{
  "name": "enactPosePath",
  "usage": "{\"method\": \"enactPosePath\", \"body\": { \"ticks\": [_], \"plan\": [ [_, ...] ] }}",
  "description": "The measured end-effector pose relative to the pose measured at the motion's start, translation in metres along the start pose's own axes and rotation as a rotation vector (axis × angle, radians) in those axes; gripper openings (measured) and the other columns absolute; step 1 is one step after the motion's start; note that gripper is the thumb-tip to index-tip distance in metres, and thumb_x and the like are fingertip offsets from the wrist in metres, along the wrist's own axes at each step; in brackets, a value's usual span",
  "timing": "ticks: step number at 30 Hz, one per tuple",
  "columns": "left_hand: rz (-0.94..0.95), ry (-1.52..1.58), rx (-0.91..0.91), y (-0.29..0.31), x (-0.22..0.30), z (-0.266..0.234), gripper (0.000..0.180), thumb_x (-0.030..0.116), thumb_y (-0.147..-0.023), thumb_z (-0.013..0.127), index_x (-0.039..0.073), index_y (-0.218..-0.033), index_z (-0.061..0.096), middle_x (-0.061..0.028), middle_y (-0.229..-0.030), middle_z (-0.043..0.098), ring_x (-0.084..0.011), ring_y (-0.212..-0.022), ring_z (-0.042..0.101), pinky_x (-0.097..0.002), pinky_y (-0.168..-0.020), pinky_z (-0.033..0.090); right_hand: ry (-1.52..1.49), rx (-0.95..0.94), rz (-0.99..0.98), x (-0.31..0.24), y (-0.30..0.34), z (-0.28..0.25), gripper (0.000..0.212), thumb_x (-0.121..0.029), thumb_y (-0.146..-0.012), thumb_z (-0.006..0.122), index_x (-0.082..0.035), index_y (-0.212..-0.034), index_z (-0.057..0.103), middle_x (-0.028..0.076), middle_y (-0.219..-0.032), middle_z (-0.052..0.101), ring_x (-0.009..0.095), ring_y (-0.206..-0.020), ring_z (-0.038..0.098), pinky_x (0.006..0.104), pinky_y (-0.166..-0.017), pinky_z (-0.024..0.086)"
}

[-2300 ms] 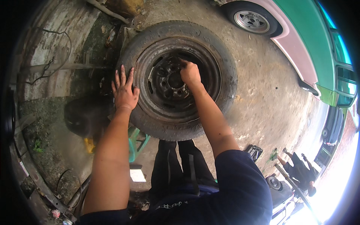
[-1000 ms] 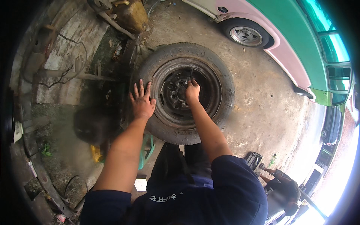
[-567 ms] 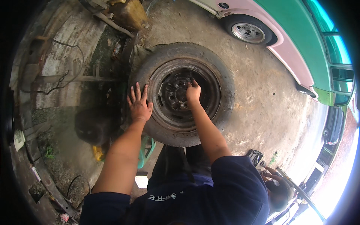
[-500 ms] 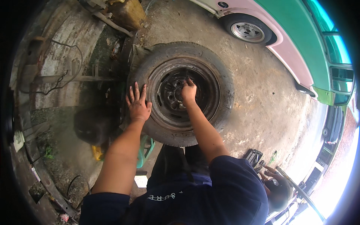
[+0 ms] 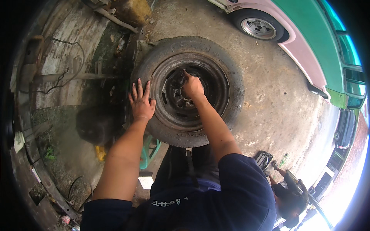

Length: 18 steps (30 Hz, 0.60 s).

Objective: The person scrubs the inner rim of a car tire with a wire brush, repeatedly rotating the tire to access different sections. The person uses both hands to hold and turn the tire while scrubbing the metal rim surface.

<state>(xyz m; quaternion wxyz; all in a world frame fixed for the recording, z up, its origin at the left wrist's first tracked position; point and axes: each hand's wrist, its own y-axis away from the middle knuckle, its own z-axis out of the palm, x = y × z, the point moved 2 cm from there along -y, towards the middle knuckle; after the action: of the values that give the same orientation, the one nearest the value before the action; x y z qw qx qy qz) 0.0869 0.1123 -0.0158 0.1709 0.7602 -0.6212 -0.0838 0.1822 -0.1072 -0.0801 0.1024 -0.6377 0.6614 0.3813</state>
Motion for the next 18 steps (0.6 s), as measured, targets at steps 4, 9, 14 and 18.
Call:
{"method": "enactPosePath", "body": {
  "ticks": [4, 9, 14, 18],
  "plan": [
    [0.000, 0.002, 0.000, 0.000, 0.000, -0.001, 0.083, 0.036, -0.087, 0.059, 0.033, -0.158, 0.016, -0.0028, -0.167, 0.000, -0.0317, -0.152, 0.005, -0.0568, -0.119, 0.012, -0.307, 0.197, 0.152, 0.021, 0.000, -0.006, 0.042, -0.007, -0.089, 0.057, -0.007, -0.130, 0.061, 0.028, -0.117, 0.063, 0.039, -0.115, 0.059, 0.0444, -0.098, 0.048],
    [-0.007, -0.006, -0.017, 0.000, 0.001, -0.002, 0.082, 0.035, -0.088, 0.059, 0.033, -0.158, 0.016, -0.0023, -0.167, 0.000, -0.0313, -0.152, 0.005, -0.0566, -0.120, 0.012, -0.097, 0.110, 0.018, 0.022, 0.006, -0.007, 0.044, -0.008, -0.089, 0.055, -0.012, -0.132, 0.061, 0.028, -0.113, 0.064, 0.041, -0.108, 0.062, 0.0467, -0.092, 0.051],
    [-0.005, -0.010, 0.007, 0.002, 0.002, -0.002, 0.081, 0.035, -0.088, 0.058, 0.033, -0.158, 0.017, -0.0024, -0.167, 0.000, -0.0312, -0.152, 0.006, -0.0568, -0.120, 0.012, 0.126, 0.018, 0.046, 0.002, 0.007, 0.000, 0.047, -0.007, -0.089, 0.050, -0.016, -0.134, 0.060, 0.029, -0.103, 0.066, 0.043, -0.094, 0.066, 0.0498, -0.084, 0.054],
    [-0.001, -0.018, 0.012, 0.001, 0.001, -0.001, 0.082, 0.034, -0.086, 0.058, 0.032, -0.158, 0.018, -0.0028, -0.167, 0.001, -0.0314, -0.152, 0.006, -0.0569, -0.120, 0.012, 0.102, -0.042, 0.002, 0.000, 0.004, -0.002, 0.046, -0.007, -0.088, 0.055, -0.017, -0.133, 0.061, 0.029, -0.102, 0.065, 0.043, -0.097, 0.064, 0.0487, -0.085, 0.053]
  ]
}}
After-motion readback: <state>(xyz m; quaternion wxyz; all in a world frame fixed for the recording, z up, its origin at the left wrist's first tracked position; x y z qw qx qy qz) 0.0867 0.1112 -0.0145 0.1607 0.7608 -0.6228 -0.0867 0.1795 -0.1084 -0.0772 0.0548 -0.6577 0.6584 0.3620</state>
